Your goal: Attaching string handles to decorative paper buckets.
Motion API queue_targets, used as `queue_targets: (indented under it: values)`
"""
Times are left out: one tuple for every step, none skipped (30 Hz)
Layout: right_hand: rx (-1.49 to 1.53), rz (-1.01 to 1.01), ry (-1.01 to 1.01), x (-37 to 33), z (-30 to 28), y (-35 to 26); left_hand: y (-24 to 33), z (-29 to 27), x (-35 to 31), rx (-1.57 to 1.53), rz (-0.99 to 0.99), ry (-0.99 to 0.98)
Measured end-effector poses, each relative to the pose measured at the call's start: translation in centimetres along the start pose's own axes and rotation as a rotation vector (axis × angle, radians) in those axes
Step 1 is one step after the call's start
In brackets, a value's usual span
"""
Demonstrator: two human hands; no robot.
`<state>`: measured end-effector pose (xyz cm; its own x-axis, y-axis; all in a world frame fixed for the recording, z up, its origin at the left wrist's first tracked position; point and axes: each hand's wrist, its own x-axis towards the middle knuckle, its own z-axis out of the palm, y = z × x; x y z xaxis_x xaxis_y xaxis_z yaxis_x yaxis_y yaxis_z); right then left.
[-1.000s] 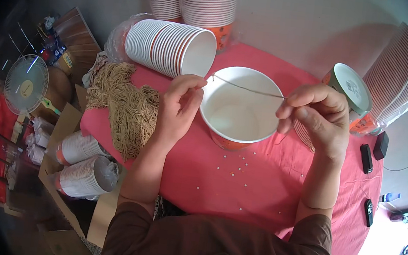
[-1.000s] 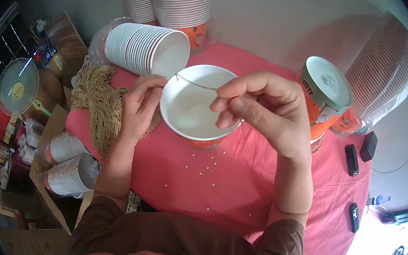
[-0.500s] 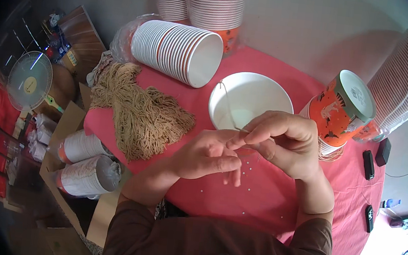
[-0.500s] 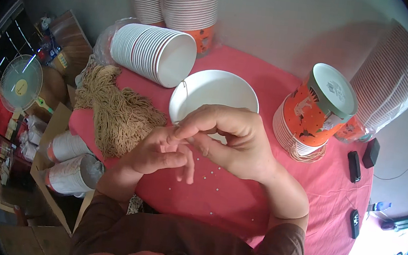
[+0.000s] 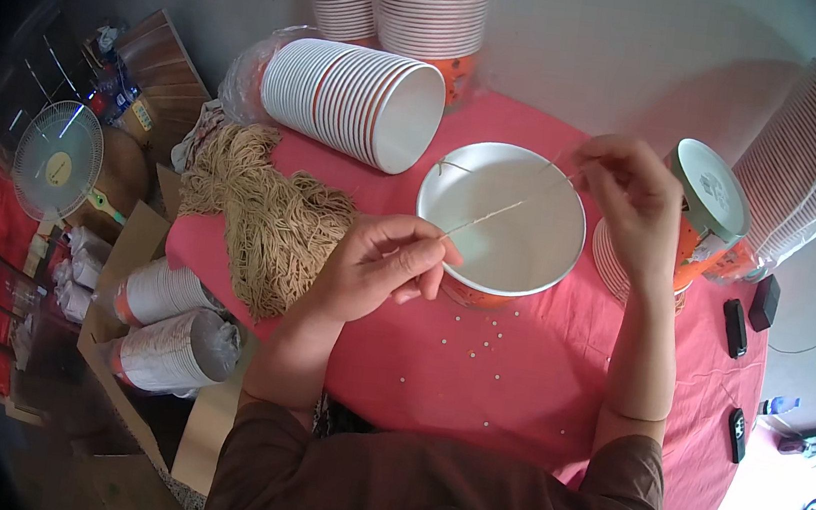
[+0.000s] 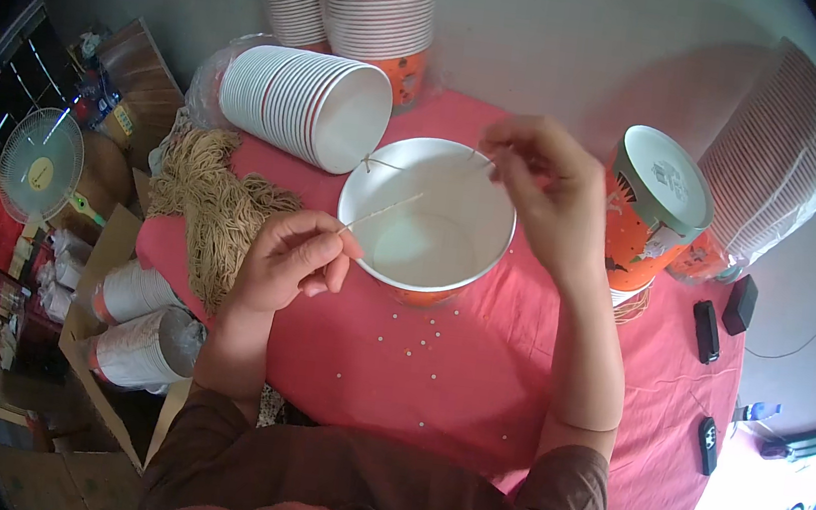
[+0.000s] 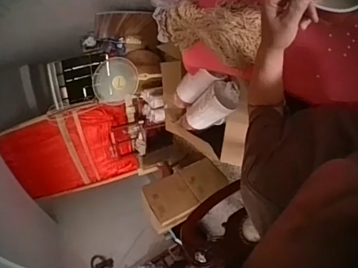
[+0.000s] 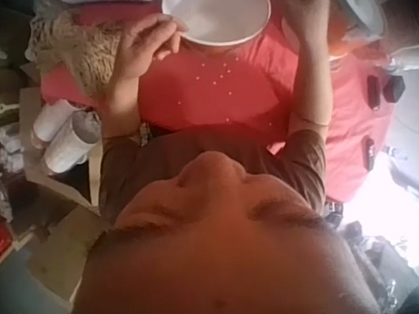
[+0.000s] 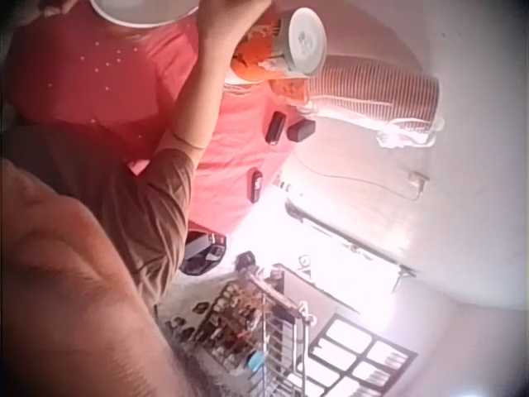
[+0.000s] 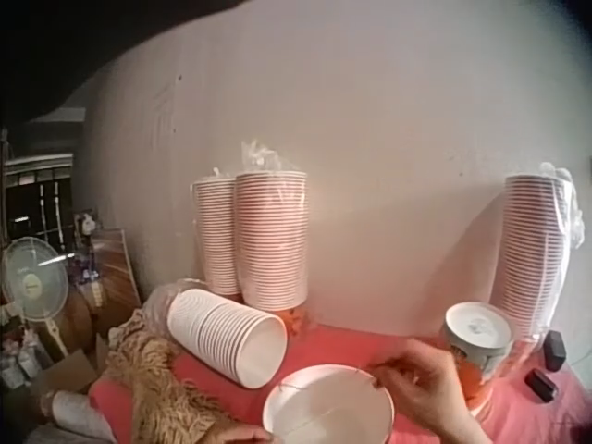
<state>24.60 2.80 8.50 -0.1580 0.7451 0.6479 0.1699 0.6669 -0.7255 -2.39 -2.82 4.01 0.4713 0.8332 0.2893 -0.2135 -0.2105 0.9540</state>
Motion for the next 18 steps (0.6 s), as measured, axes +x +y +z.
queue_targets:
  values:
    - [-0.2, -0.019, -0.049, -0.1, 0.1, -0.6, -0.1, -0.2, 0.0, 0.009, -0.019, 0.014]
    - [-0.401, -0.038, -0.098, -0.4, 0.4, -1.1, -0.2, 0.0, 0.1, 0.005, -0.043, 0.03]
    - [-0.401, -0.054, -0.091, -0.6, 0.7, -1.1, -0.2, 0.1, 0.1, 0.005, -0.045, 0.028]
    - [-0.381, -0.06, -0.11, -0.8, 0.9, -1.6, -0.2, 0.2, 0.2, 0.012, -0.063, 0.025]
    - [-0.36, -0.066, -0.129, -1.1, 1.2, -2.3, -0.2, 0.2, 0.2, 0.019, -0.081, 0.023]
    - [-0.222, -0.032, -0.204, -1.6, 1.7, -2.7, -0.3, 0.2, 0.2, 0.02, -0.082, 0.028]
    - [-0.145, 0.01, -0.303, -2.1, 2.3, -3.5, -0.4, 0.1, 0.2, -0.016, -0.097, 0.003]
    - [-0.066, 0.051, -0.401, -2.6, 3.0, -4.2, -0.6, 0.1, 0.2, -0.051, -0.112, -0.023]
    - [-0.05, 0.049, -0.493, -2.9, 3.6, -4.1, -0.7, 0.3, 0.2, -0.051, -0.113, -0.024]
    - [-0.054, 0.027, -0.52, -3.1, 3.9, -4.3, -0.9, 0.6, 0.3, -0.044, -0.096, -0.027]
    - [-0.058, 0.006, -0.547, -3.3, 4.3, -4.4, -1.0, 0.8, 0.3, -0.038, -0.08, -0.03]
    - [-0.012, 0.02, -0.519, -3.3, 4.6, -4.2, -1.2, 0.7, 0.3, -0.038, -0.08, -0.03]
    - [-0.012, 0.02, -0.519, -3.4, 4.6, -3.9, -1.2, 0.6, 0.4, -0.092, -0.092, -0.079]
    - [-0.043, 0.012, -0.502, -3.5, 4.6, -3.6, -1.3, 0.6, 0.5, -0.146, -0.105, -0.128]
    - [-0.072, 0.004, -0.485, -3.5, 4.6, -3.3, -1.2, 0.5, 0.5, -0.146, -0.105, -0.127]
    - [-0.071, 0.005, -0.486, -3.4, 4.4, -3.3, -1.1, 0.5, 0.5, -0.178, -0.105, -0.127]
    - [-0.089, 0.014, -0.486, -3.2, 4.2, -3.4, -1.1, 0.5, 0.5, -0.209, -0.104, -0.127]
    - [-0.109, 0.023, -0.483, -3.1, 3.9, -3.5, -1.1, 0.5, 0.5, -0.209, -0.104, -0.129]
